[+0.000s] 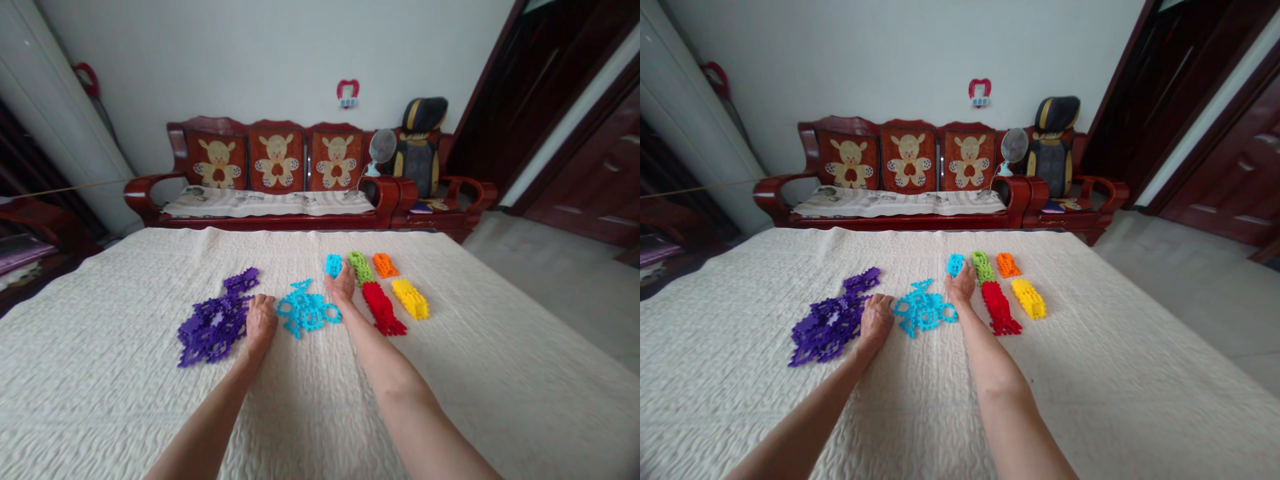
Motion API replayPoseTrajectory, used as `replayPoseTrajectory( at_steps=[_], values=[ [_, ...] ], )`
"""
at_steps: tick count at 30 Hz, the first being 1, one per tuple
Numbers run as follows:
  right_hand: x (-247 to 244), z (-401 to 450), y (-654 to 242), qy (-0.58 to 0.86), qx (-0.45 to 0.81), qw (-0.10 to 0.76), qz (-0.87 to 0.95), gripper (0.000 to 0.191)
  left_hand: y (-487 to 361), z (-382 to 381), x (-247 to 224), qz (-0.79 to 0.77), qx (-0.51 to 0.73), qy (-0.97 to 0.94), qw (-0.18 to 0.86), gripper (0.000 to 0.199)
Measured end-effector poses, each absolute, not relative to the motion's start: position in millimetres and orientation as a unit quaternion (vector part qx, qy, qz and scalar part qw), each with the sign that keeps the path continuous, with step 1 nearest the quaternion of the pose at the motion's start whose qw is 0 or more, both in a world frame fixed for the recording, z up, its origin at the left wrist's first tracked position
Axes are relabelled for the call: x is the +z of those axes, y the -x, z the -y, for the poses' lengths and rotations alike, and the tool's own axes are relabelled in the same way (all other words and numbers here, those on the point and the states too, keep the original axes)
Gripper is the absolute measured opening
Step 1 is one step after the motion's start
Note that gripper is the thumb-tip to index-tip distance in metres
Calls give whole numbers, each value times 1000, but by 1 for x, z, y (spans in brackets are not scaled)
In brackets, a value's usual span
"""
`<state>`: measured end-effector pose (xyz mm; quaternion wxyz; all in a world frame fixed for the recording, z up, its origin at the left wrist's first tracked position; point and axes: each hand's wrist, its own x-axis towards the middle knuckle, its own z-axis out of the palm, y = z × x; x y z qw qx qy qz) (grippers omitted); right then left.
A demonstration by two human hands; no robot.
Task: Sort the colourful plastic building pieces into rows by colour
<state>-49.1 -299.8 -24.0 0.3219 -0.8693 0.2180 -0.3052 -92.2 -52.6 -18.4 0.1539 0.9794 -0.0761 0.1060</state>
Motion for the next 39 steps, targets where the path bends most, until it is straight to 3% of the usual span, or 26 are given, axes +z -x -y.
replayPoseTrajectory(
  at_steps=[11,20,26,31,35,39],
  values=[
    [-26,303,47,880,-289,300,-229,62,93,53,-19,80,119,-978,154,38],
    [-24,312,47,837,-329,366,-238,51,97,55,-10,69,103,-978,167,37],
    [-16,315,67,874,-223,384,-196,38,98,56,-11,65,104,-978,171,37],
    [-14,305,114,918,-150,346,-126,28,101,55,-9,64,109,-979,161,36],
    [-15,301,150,937,-142,314,-61,29,99,54,-1,82,63,-987,123,35],
    [-20,296,169,939,-144,312,-17,42,99,57,6,97,-2,-991,97,32]
  ],
)
